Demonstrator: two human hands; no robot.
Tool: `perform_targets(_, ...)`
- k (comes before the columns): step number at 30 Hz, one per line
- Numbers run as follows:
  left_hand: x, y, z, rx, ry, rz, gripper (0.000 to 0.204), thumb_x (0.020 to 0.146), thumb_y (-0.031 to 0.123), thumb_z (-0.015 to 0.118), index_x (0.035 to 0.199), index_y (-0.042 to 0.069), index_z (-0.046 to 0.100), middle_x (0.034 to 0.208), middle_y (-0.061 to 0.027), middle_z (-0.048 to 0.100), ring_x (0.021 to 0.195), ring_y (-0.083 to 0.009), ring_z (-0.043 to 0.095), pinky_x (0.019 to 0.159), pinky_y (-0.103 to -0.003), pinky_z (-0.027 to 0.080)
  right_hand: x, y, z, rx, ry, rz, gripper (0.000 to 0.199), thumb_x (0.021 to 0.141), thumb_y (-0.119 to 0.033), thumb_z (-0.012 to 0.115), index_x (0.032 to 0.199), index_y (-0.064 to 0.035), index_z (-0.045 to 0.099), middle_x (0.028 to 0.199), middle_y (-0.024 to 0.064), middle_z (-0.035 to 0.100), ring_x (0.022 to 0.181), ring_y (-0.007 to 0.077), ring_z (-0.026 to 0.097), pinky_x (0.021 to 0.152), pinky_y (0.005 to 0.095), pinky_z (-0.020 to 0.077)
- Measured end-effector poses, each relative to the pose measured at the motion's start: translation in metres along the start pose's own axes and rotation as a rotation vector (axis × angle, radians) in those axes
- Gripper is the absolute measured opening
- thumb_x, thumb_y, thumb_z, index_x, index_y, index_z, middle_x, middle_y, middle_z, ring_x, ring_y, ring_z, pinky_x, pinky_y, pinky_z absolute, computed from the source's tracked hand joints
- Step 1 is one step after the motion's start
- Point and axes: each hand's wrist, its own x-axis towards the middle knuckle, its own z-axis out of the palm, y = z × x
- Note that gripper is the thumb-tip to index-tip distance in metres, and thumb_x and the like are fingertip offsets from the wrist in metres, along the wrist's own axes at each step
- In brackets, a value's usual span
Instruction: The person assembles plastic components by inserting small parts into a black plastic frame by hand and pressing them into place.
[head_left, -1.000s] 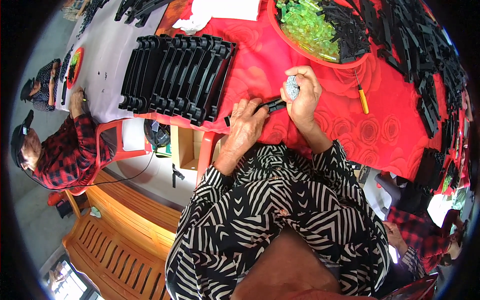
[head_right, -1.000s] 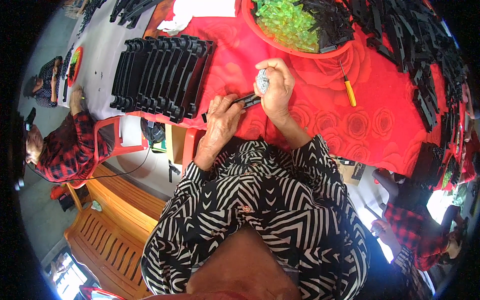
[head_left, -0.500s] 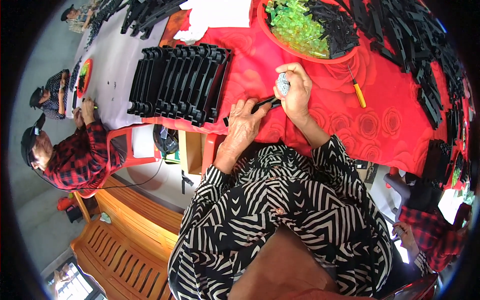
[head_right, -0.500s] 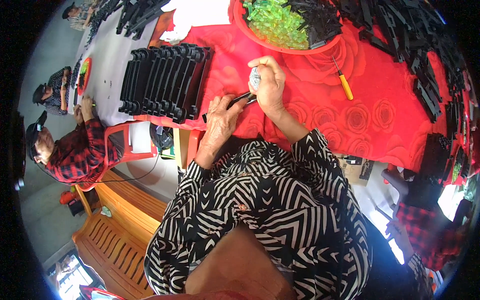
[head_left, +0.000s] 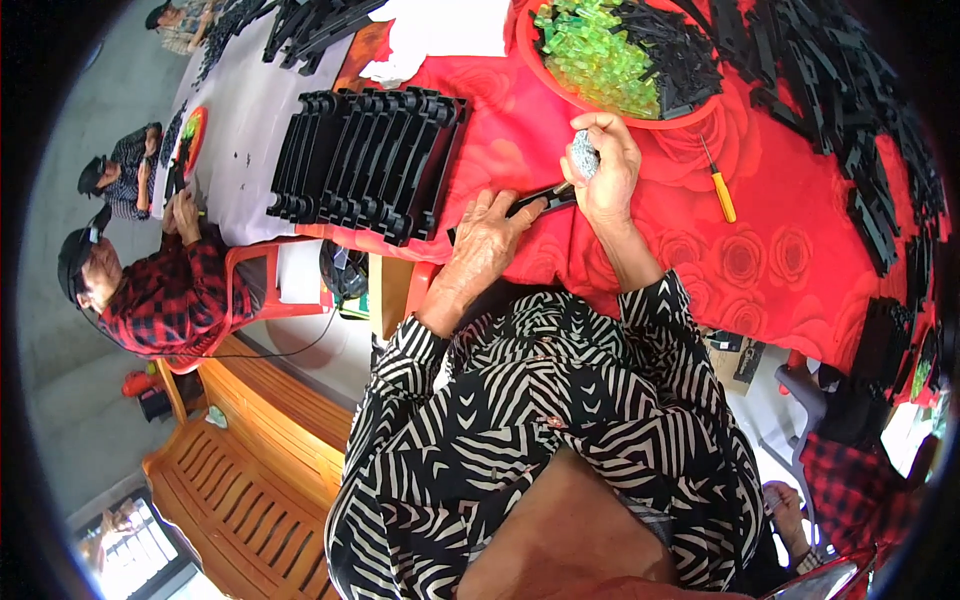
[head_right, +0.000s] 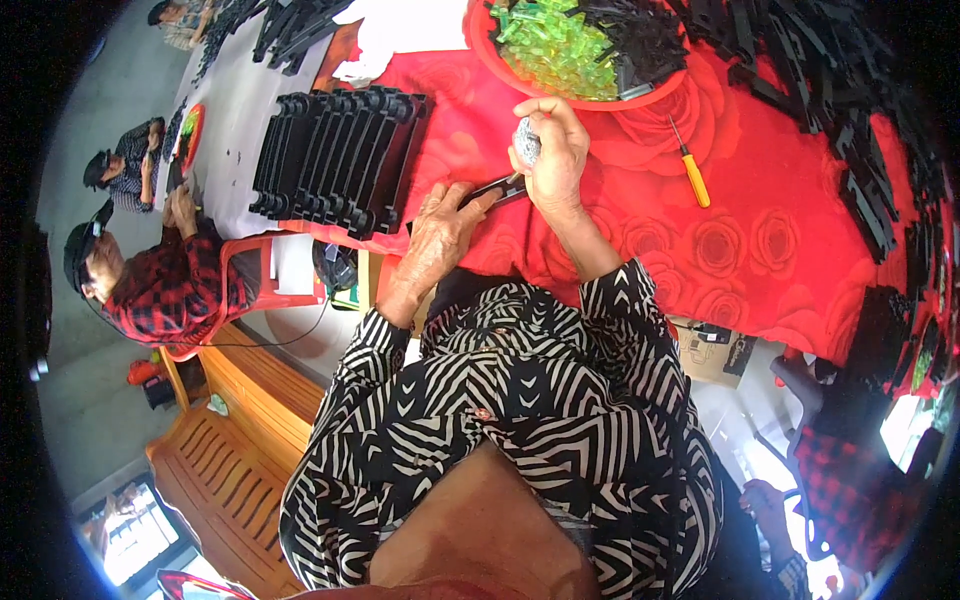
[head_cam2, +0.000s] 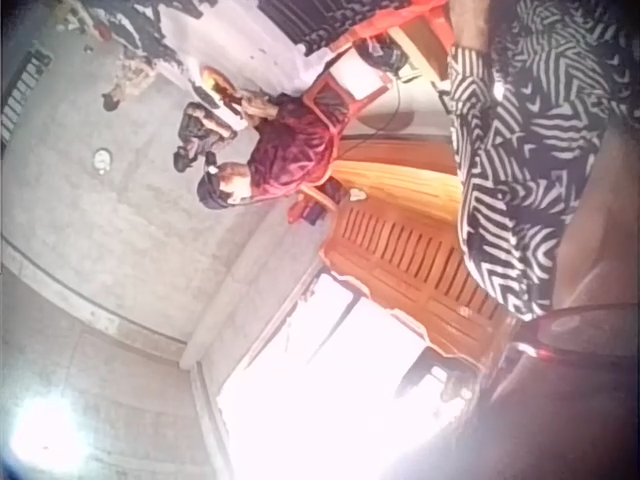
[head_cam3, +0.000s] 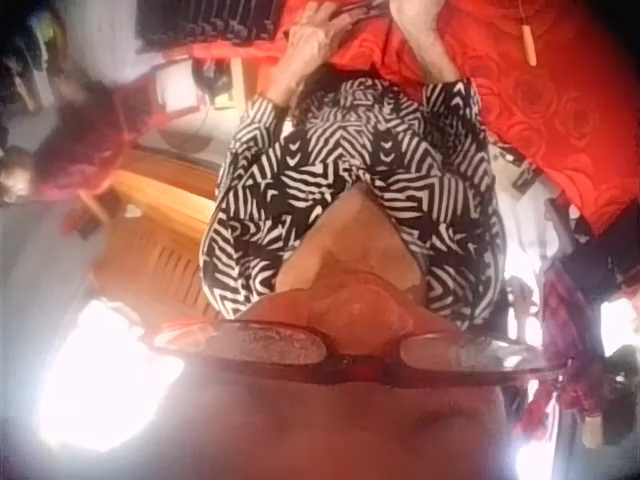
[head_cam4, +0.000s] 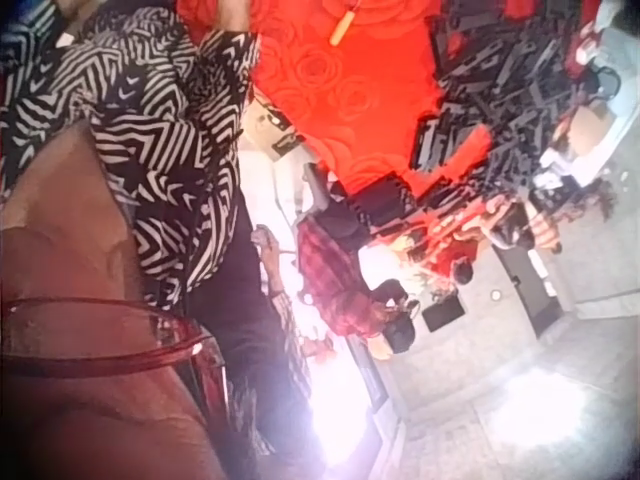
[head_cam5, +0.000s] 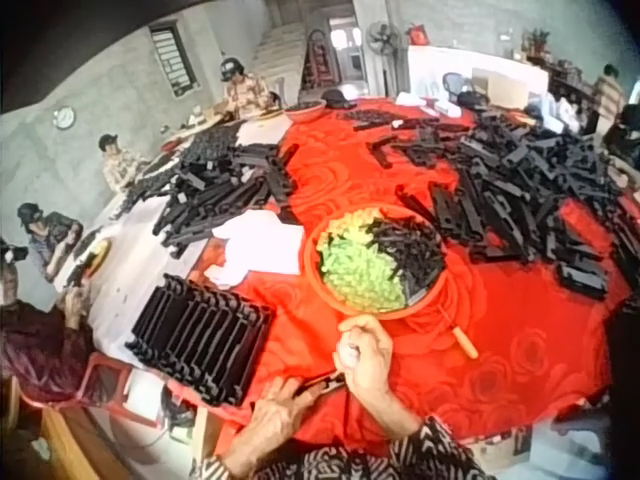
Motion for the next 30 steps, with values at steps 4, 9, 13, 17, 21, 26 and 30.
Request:
perform_targets(4,-0.004,-0.003,0.006,0.077,0.071,0.046,0.044,0.071,0.007,0.058,0.114,0.014,0.059,0.099,-0.0135,0.054,0.087,-0.0289,0.054,0.076,-0.038,0.046,-0.003,-0.004,0.01,-0.044,-0.018,-0.007,0.015,0.084,-0.004,0.041,0.085,0.0017,0.054,0.053,0.001,0.04,0.035,0.007,0.029,0.033,0.0234,0.0276)
perform_targets(9,-0.008,0.005,-0.013,-0.011,0.225,0.0,0.056,0.068,0.013,0.07,0.119,0.005,0.048,0.108,-0.0159,0.053,0.098,-0.0314,0.052,0.085,-0.041,0.042,0.007,-0.02,0.01,0.073,-0.101,-0.065,0.015,0.083,-0.004,0.041,0.087,0.0031,0.053,0.055,0.0035,0.041,0.038,0.0092,0.033,0.035,0.0247,0.029)
perform_targets(13,-0.028,-0.005,-0.027,-0.048,0.383,-0.124,0.063,0.063,0.021,0.077,0.114,0.001,0.047,0.112,-0.0159,0.052,0.101,-0.0323,0.05,0.087,-0.041,0.039,0.011,-0.023,-0.003,0.156,-0.155,-0.073,0.016,0.083,-0.007,0.041,0.09,0.004,0.05,0.055,0.0022,0.037,0.036,0.011,0.031,0.036,0.0267,0.0262)
perform_targets(17,-0.044,-0.014,-0.011,-0.113,0.451,-0.206,0.053,0.063,0.02,0.076,0.106,0.002,0.051,0.111,-0.0144,0.052,0.1,-0.0309,0.05,0.085,-0.041,0.039,0.008,-0.022,-0.003,0.127,-0.131,-0.044,0.017,0.085,-0.01,0.043,0.091,0.004,0.05,0.054,0.0018,0.035,0.036,0.0109,0.03,0.036,0.0263,0.0251)
perform_targets(21,-0.042,-0.008,-0.005,-0.059,0.42,-0.121,0.036,0.064,0.019,0.075,0.094,0.008,0.059,0.109,-0.0119,0.051,0.102,-0.0299,0.049,0.084,-0.042,0.038,0.008,-0.024,-0.006,0.124,-0.137,-0.032,0.016,0.085,-0.01,0.044,0.092,0.0041,0.05,0.054,0.0022,0.036,0.036,0.0109,0.031,0.036,0.0265,0.0253)
perform_targets(26,-0.035,-0.007,-0.003,-0.021,0.335,-0.092,0.032,0.065,0.02,0.072,0.095,0.013,0.062,0.11,-0.0099,0.049,0.103,-0.0292,0.047,0.086,-0.045,0.036,0.007,-0.023,-0.007,0.118,-0.108,-0.021,0.016,0.085,-0.008,0.044,0.092,0.0052,0.05,0.052,0.0018,0.034,0.036,0.0105,0.031,0.036,0.0264,0.0252)
perform_targets(30,-0.03,-0.006,-0.003,0.006,0.263,-0.071,0.039,0.065,0.018,0.073,0.103,0.015,0.063,0.105,-0.0074,0.051,0.098,-0.0276,0.048,0.085,-0.042,0.036,0.006,-0.019,-0.008,0.107,-0.128,0.0,0.016,0.085,-0.007,0.043,0.092,0.0052,0.05,0.051,0.0007,0.033,0.036,0.0098,0.03,0.036,0.0259,0.0249)
